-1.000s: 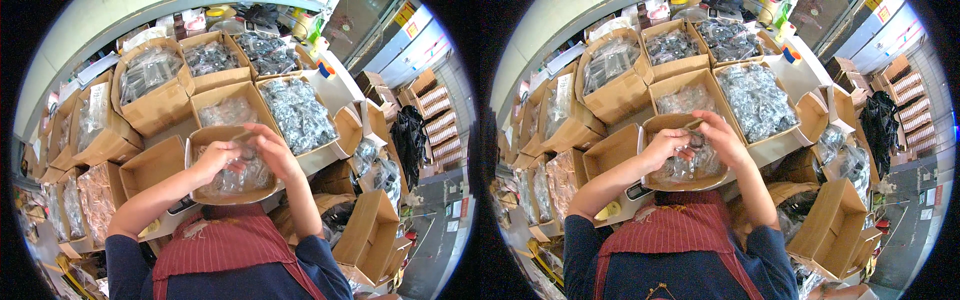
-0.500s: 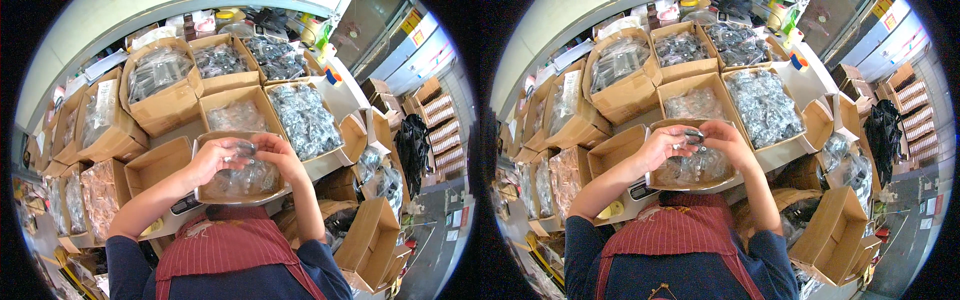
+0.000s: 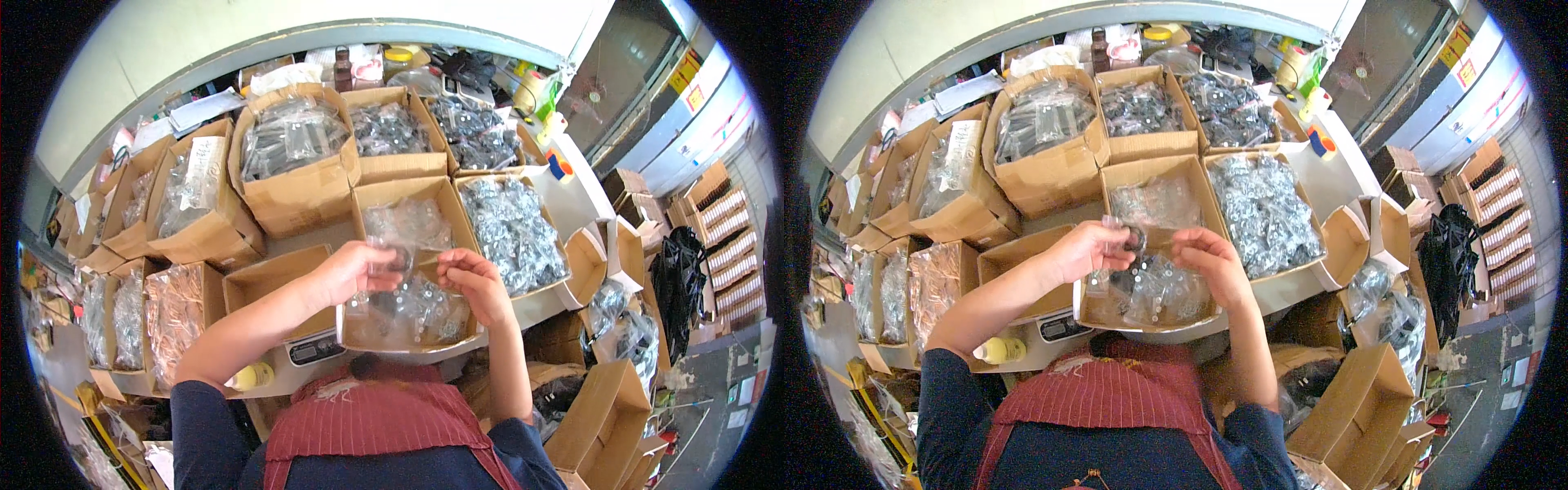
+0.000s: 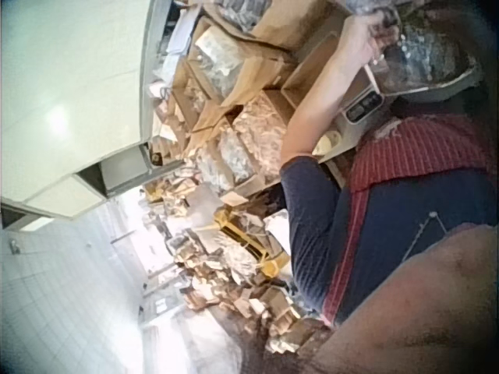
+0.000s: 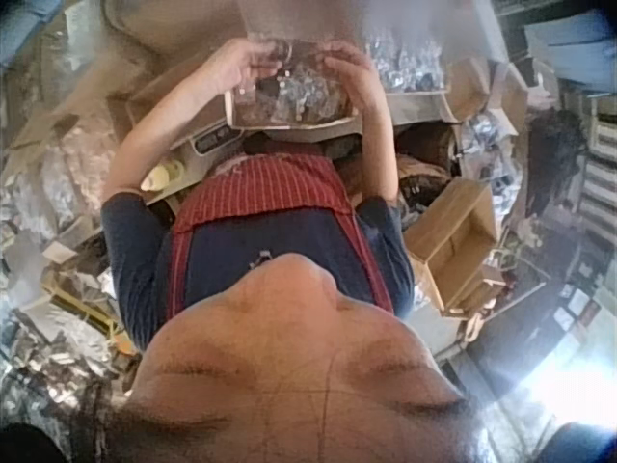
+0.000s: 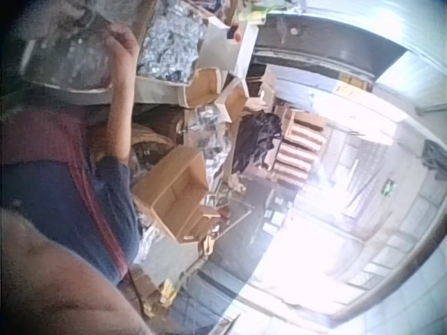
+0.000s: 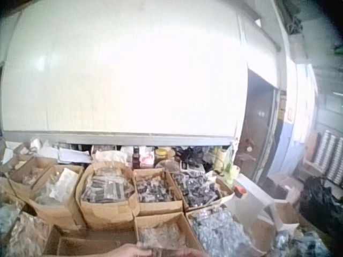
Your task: The person sorts small hardware items from various cardboard boxes into a single shipping box. They handle multiple plastic bags containing screws, bolts, and other metal parts, placing them into a box on a digital scale. The person also briefly handles a yellow bottle and a blue device before continuing to pack the hardware.
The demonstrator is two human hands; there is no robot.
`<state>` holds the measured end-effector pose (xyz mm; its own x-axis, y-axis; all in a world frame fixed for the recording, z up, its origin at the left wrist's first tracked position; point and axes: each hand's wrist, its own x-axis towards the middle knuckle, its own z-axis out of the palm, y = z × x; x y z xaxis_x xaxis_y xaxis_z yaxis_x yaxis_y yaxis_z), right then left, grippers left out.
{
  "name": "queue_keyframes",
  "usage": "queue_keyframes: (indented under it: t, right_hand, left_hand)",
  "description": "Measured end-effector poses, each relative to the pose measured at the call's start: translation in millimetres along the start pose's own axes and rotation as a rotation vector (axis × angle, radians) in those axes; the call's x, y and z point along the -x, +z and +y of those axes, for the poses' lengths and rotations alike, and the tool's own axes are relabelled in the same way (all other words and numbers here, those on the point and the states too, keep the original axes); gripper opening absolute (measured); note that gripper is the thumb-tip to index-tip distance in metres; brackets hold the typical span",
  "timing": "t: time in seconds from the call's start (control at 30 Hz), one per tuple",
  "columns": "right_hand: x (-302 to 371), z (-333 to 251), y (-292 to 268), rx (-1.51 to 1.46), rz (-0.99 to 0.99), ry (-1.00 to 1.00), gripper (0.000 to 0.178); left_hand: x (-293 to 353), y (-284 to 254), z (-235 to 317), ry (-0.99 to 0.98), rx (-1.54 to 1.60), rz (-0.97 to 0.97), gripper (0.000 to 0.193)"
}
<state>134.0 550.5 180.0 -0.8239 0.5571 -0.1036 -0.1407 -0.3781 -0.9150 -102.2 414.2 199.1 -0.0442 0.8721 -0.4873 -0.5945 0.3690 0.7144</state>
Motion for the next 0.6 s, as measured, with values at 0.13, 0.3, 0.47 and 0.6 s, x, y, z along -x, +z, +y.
queue_keyframes:
  t: [0.13, 0.3, 0.47, 0.6]
  right_hand:
    - [4, -3, -6, 0.012, 0.012, 0.008, 0.025]
    - [3, -4, 8, -0.069, 0.084, -0.039, 0.029]
    - [4, 2, -5, 0.016, 0.059, -0.022, 0.027]
    - [2, 8, 0, 0.199, -0.017, -0.001, 0.027]
  left_hand:
    - [-27, 13, 37, 0.021, -0.238, -0.03, 0.018]
    - [-59, 2, 121, 0.294, -0.014, -0.03, 0.05]
    - [-51, 12, 50, 0.4, -0.596, -0.038, 0.032]
    - [-17, 0, 16, 0.702, -1.263, -0.003, 0.018]
